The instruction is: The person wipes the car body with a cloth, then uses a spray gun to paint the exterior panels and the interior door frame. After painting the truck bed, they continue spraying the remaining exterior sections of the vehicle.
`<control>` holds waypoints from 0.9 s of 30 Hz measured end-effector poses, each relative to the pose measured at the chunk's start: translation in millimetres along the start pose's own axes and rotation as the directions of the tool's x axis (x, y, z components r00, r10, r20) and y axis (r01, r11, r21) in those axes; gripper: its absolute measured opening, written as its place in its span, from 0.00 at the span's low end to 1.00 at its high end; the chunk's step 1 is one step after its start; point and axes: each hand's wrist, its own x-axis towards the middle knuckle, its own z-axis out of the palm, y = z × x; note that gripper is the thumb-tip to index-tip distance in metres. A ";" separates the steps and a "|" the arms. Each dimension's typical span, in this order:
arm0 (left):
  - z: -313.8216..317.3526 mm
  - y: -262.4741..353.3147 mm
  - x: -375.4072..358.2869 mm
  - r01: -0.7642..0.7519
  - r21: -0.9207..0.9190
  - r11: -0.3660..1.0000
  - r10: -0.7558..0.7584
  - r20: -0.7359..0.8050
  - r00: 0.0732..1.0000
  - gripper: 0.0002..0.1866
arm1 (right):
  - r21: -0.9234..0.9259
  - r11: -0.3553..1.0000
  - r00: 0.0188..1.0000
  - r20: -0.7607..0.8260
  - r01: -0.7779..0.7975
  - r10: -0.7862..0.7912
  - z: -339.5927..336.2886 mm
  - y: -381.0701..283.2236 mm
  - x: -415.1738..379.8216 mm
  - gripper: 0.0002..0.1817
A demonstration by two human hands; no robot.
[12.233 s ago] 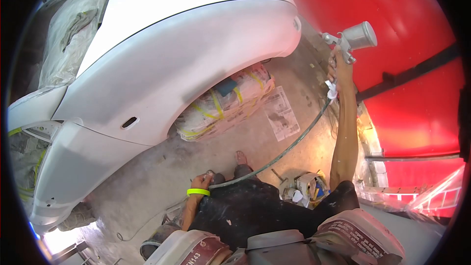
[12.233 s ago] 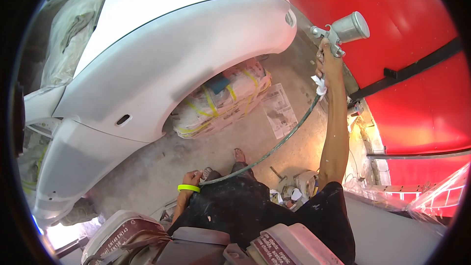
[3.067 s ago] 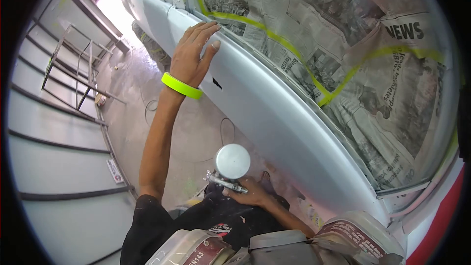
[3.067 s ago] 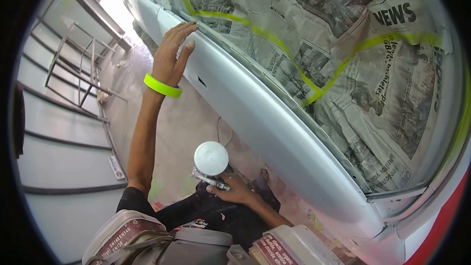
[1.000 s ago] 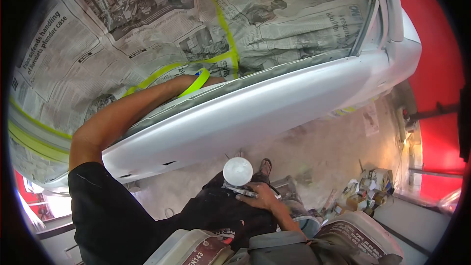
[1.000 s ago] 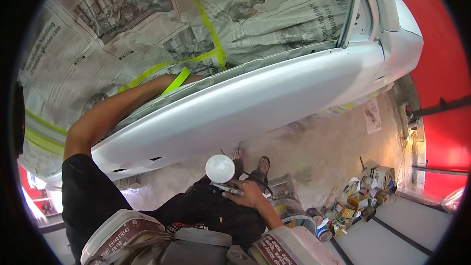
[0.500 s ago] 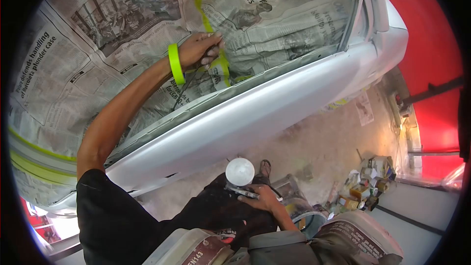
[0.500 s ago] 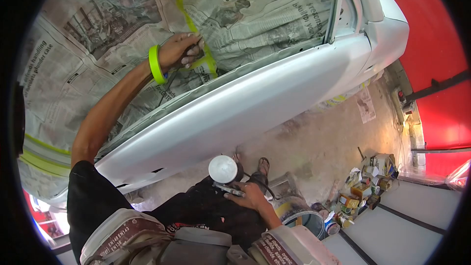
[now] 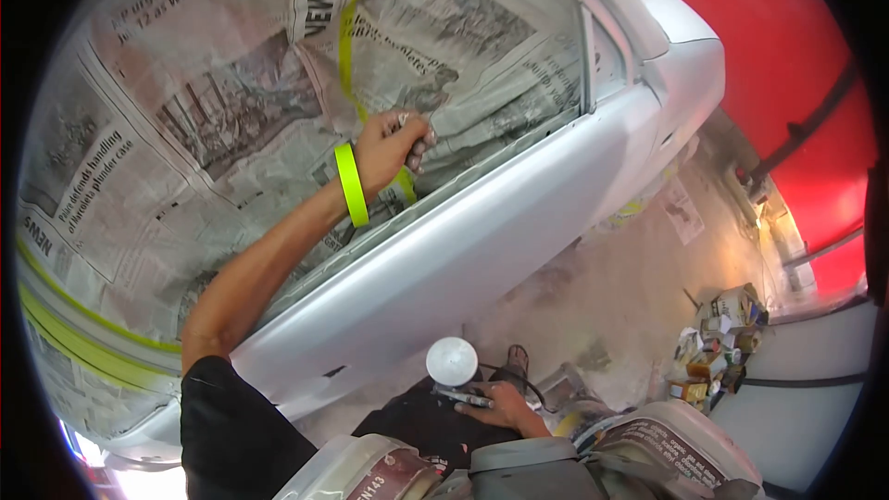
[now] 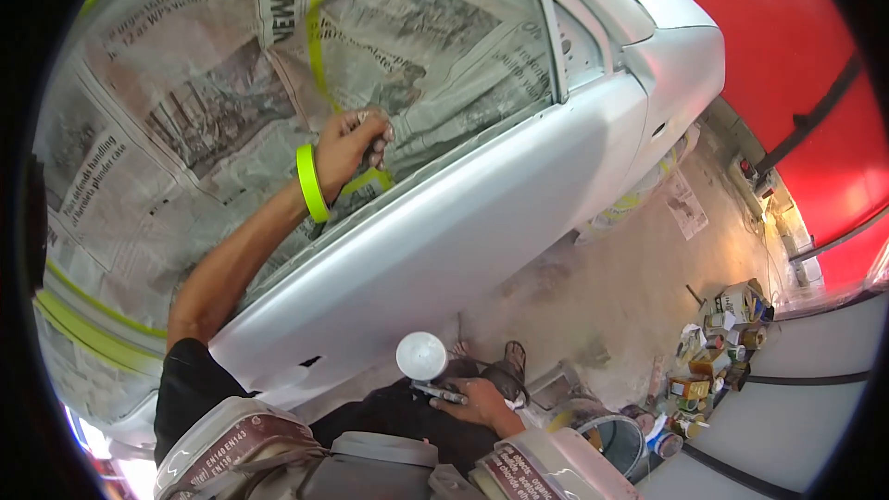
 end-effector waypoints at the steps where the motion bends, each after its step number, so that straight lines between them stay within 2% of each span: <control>1: 0.5 -0.6 1.8 -0.020 0.005 1.000 0.020 -0.004 1.000 0.15 | 0.021 1.000 1.000 -0.001 0.002 -0.002 -2.3 -2.6 1.4 0.29; 4: -3.3 -1.0 6.5 -0.002 -0.078 0.997 -0.008 -0.126 0.992 0.15 | 0.074 0.997 1.000 0.005 0.012 -0.013 -6.2 -8.2 0.3 0.30; 8: -1.3 4.9 1.3 -0.177 0.095 0.980 0.178 -0.002 0.984 0.17 | 0.103 0.993 0.999 -0.003 0.054 -0.054 4.1 -4.0 4.0 0.29; 9: 2.5 8.2 -3.9 -0.177 0.116 0.977 0.176 0.024 0.984 0.16 | 0.106 0.993 0.998 -0.002 0.058 -0.059 5.4 -3.2 5.2 0.29; 12: 3.4 14.1 -12.4 -0.058 0.012 0.998 0.059 -0.093 0.994 0.16 | 0.092 0.989 0.993 0.017 0.116 -0.118 5.9 -4.3 6.5 0.28; 13: 2.0 15.9 -14.2 -0.029 0.013 0.999 0.030 -0.080 0.996 0.16 | 0.051 0.993 0.994 0.029 0.105 -0.106 4.8 -2.0 6.9 0.28; 16: -21.4 33.9 -23.4 0.060 -0.091 0.994 -0.055 0.055 0.997 0.15 | -0.016 0.998 0.997 0.053 0.058 -0.057 -4.5 4.5 -0.5 0.27; 17: -32.3 40.7 -27.2 0.122 -0.156 0.980 -0.096 0.162 0.982 0.14 | 0.003 0.999 0.999 0.032 0.043 -0.043 -8.0 2.1 -2.5 0.27; 21: -40.4 68.0 -50.3 0.022 -0.158 0.987 0.001 0.145 0.989 0.17 | 0.128 0.992 1.000 -0.017 0.009 -0.007 -8.0 5.6 -2.4 0.27; 27: -39.7 83.7 -71.7 -0.056 -0.216 0.975 0.087 0.135 0.987 0.18 | 0.115 0.993 0.999 0.038 0.015 -0.020 -11.5 19.2 0.5 0.29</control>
